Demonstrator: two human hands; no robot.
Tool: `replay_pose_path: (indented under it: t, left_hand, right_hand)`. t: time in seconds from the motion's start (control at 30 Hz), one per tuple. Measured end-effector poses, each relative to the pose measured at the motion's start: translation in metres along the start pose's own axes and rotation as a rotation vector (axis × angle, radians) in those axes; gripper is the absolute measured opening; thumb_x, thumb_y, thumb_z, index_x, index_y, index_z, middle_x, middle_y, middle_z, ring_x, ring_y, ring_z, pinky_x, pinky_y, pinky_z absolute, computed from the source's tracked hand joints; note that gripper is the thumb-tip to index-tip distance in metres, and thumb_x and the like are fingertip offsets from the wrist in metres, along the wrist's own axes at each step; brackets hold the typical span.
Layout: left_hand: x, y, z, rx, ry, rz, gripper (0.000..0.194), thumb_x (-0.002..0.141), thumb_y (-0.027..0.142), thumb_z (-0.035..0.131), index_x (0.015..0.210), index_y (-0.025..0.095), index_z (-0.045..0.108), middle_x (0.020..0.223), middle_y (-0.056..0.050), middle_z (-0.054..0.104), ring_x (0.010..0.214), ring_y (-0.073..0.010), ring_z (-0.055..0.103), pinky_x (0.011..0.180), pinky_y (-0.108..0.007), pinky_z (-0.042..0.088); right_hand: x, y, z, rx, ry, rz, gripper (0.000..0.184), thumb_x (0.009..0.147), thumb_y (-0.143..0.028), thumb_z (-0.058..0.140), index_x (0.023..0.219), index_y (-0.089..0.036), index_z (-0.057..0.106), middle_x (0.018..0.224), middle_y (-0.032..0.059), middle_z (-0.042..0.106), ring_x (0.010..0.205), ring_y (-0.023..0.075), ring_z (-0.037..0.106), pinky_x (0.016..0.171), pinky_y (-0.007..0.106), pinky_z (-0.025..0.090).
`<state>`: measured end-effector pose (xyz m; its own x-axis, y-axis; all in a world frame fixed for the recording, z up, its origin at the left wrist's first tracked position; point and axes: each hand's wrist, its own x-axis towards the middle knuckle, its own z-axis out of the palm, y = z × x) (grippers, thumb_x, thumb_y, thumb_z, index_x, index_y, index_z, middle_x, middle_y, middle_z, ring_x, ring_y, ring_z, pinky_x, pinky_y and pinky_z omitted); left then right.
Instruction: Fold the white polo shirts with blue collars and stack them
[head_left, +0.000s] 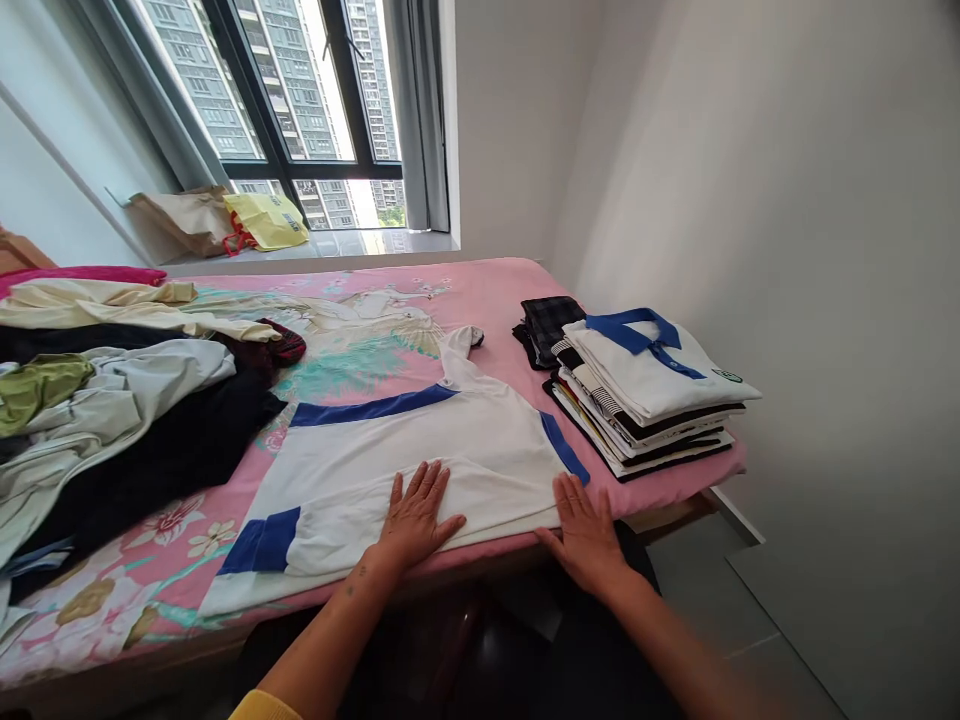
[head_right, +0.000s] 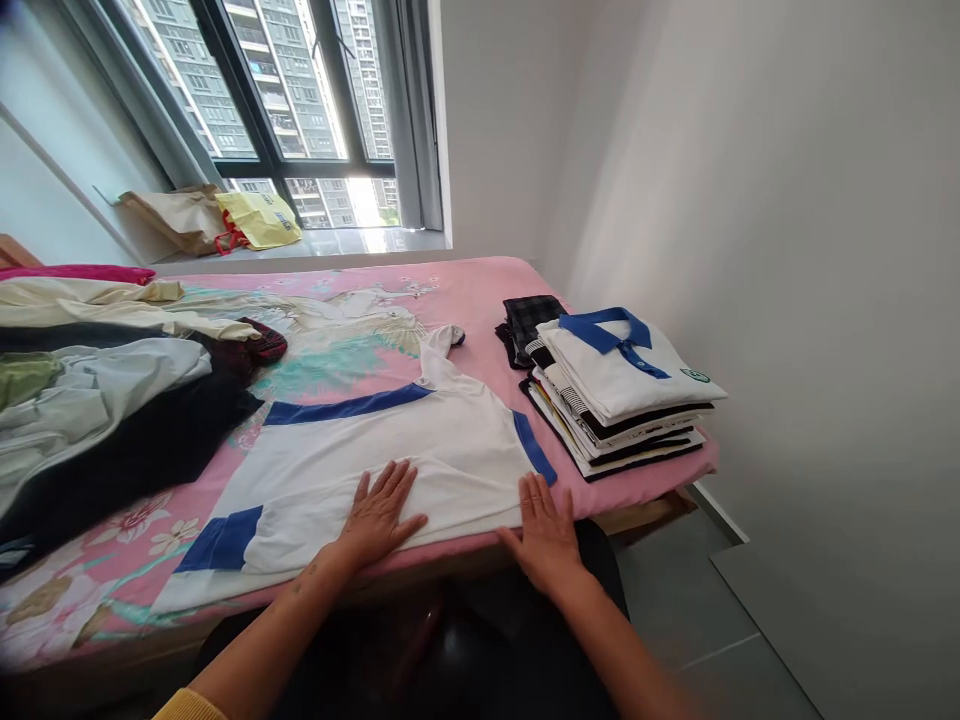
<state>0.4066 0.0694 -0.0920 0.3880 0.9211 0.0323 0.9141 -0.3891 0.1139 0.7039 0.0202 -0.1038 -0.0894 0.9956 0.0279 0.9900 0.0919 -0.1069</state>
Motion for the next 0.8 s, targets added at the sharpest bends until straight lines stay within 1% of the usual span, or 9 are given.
replay_pose_path:
  t: [0.03, 0.1, 0.23, 0.33, 0.43, 0.53, 0.6, 0.7, 0.8]
  left_hand:
    - [0.0, 0.0, -0.001, -0.01, -0.005, -0.004, 0.077, 0.083, 0.066, 0.033, 0.145, 0.022, 0.024, 0.153, -0.005, 0.018, 0.141, -0.0267, 0.012, 0.112, -0.056, -0.001]
    - [-0.001, 0.002, -0.003, -0.033, -0.018, -0.014, 0.077, 0.082, 0.065, 0.036, 0.145, 0.022, 0.023, 0.153, -0.005, 0.018, 0.141, -0.0271, 0.012, 0.111, -0.057, -0.001]
    - [-0.016, 0.014, -0.01, -0.092, -0.023, -0.047, 0.068, 0.087, 0.058, 0.033, 0.144, 0.022, 0.025, 0.153, -0.008, 0.019, 0.141, -0.0254, 0.014, 0.111, -0.059, 0.001]
    - [-0.035, 0.011, -0.014, -0.115, 0.026, -0.054, 0.064, 0.09, 0.056, 0.027, 0.144, 0.023, 0.025, 0.153, -0.008, 0.019, 0.141, -0.0239, 0.015, 0.111, -0.06, -0.001]
    - [-0.065, -0.017, -0.018, -0.08, 0.035, -0.112, 0.066, 0.089, 0.058, 0.028, 0.144, 0.023, 0.025, 0.153, -0.007, 0.02, 0.141, -0.0243, 0.016, 0.11, -0.06, -0.005]
    - [-0.102, -0.062, -0.023, -0.008, 0.012, -0.274, 0.068, 0.087, 0.059, 0.033, 0.144, 0.023, 0.027, 0.152, -0.008, 0.023, 0.141, -0.0264, 0.016, 0.109, -0.06, -0.009]
    - [-0.124, -0.088, -0.026, 0.02, 0.01, -0.384, 0.069, 0.086, 0.058, 0.037, 0.144, 0.023, 0.026, 0.152, -0.008, 0.022, 0.141, -0.0281, 0.015, 0.109, -0.061, -0.009]
    - [-0.143, -0.111, -0.029, -0.021, 0.019, -0.463, 0.067, 0.086, 0.053, 0.041, 0.144, 0.025, 0.025, 0.153, -0.007, 0.019, 0.141, -0.0283, 0.016, 0.109, -0.062, -0.001]
    - [-0.146, -0.119, -0.031, -0.1, 0.12, -0.546, 0.057, 0.089, 0.045, 0.039, 0.142, 0.024, 0.032, 0.151, -0.008, 0.027, 0.139, -0.025, 0.023, 0.111, -0.056, 0.013]
  right_hand:
    - [-0.003, 0.003, -0.004, -0.007, 0.036, 0.011, 0.076, 0.088, -0.058, 0.034, 0.144, -0.008, 0.023, 0.15, 0.0136, 0.02, 0.14, 0.0284, 0.01, 0.111, 0.057, -0.002]
    - [-0.004, -0.006, -0.012, 0.011, 0.131, -0.014, 0.069, 0.091, -0.054, 0.029, 0.144, -0.01, 0.024, 0.15, 0.0114, 0.022, 0.14, 0.0263, 0.011, 0.111, 0.056, 0.005]
    - [0.01, -0.062, -0.028, 0.094, 0.29, -0.211, 0.056, 0.095, -0.043, 0.023, 0.142, -0.014, 0.03, 0.149, 0.0074, 0.027, 0.141, 0.0216, 0.012, 0.113, 0.05, 0.013]
    - [0.026, -0.102, -0.025, 0.121, 0.314, -0.373, 0.052, 0.095, -0.039, 0.025, 0.141, -0.016, 0.033, 0.149, 0.0059, 0.028, 0.14, 0.0215, 0.012, 0.113, 0.049, 0.012]
    - [0.039, -0.117, -0.003, 0.095, 0.242, -0.462, 0.053, 0.093, -0.04, 0.03, 0.141, -0.017, 0.034, 0.149, 0.0058, 0.027, 0.139, 0.0239, 0.017, 0.112, 0.051, 0.012]
    - [0.045, -0.112, 0.025, 0.047, 0.164, -0.477, 0.055, 0.091, -0.041, 0.033, 0.14, -0.018, 0.035, 0.149, 0.0064, 0.028, 0.138, 0.0252, 0.023, 0.11, 0.053, 0.014]
    - [0.046, -0.106, 0.038, 0.024, 0.162, -0.474, 0.056, 0.091, -0.042, 0.033, 0.141, -0.019, 0.034, 0.15, 0.0055, 0.026, 0.138, 0.0247, 0.022, 0.11, 0.053, 0.014]
    - [0.045, -0.104, 0.044, 0.001, 0.186, -0.471, 0.056, 0.091, -0.043, 0.032, 0.142, -0.02, 0.033, 0.15, 0.0045, 0.024, 0.138, 0.0236, 0.02, 0.111, 0.052, 0.013]
    - [0.045, -0.106, 0.044, -0.015, 0.192, -0.472, 0.055, 0.091, -0.043, 0.031, 0.141, -0.02, 0.034, 0.15, 0.0046, 0.025, 0.138, 0.0231, 0.021, 0.111, 0.051, 0.013]
